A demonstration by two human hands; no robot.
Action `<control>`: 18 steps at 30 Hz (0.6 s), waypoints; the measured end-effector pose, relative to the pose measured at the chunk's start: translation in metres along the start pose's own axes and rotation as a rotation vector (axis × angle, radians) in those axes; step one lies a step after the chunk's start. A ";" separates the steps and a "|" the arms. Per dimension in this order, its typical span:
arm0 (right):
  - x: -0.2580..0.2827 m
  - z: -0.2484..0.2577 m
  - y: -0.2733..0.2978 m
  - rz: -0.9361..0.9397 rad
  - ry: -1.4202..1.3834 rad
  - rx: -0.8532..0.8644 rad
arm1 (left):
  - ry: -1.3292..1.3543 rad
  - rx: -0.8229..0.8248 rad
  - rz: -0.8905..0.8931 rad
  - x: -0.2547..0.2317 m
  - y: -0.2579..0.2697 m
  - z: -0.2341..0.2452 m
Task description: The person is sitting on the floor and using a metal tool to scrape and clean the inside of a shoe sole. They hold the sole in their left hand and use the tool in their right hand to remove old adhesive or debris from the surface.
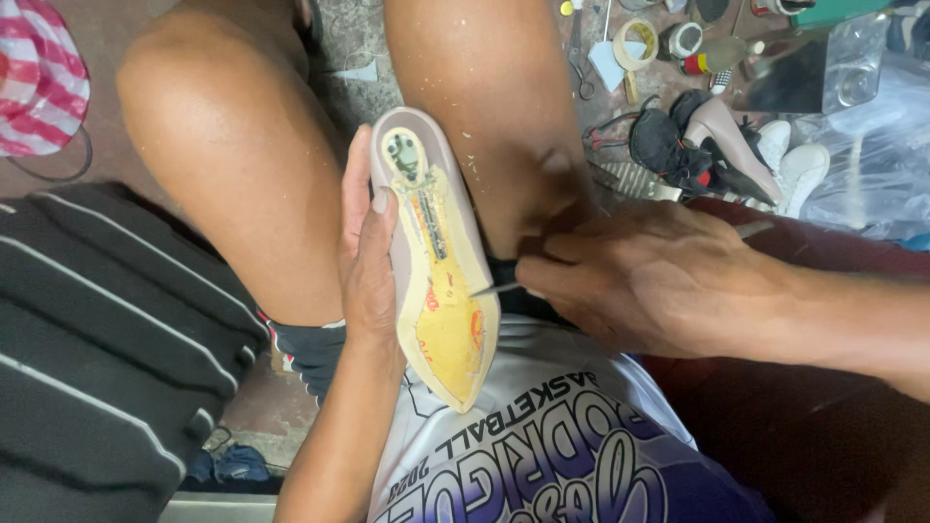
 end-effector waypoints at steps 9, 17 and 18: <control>0.008 0.007 -0.006 0.024 0.107 -0.075 | 0.025 -0.006 -0.026 0.001 0.003 0.003; -0.009 0.011 -0.023 -0.132 0.439 0.050 | 0.063 0.067 -0.042 0.003 0.005 -0.005; -0.007 0.015 -0.025 -0.106 0.628 0.015 | 0.076 0.076 -0.041 0.003 0.003 -0.005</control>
Point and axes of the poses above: each hand's wrist, its own y-axis away from the middle knuckle, its own z-axis out of the back of the hand, x = y × z, the point moved 8 cm from there along -y, towards the middle knuckle, and after that the axes turned 2 degrees about -y, right-handed, at the moved point
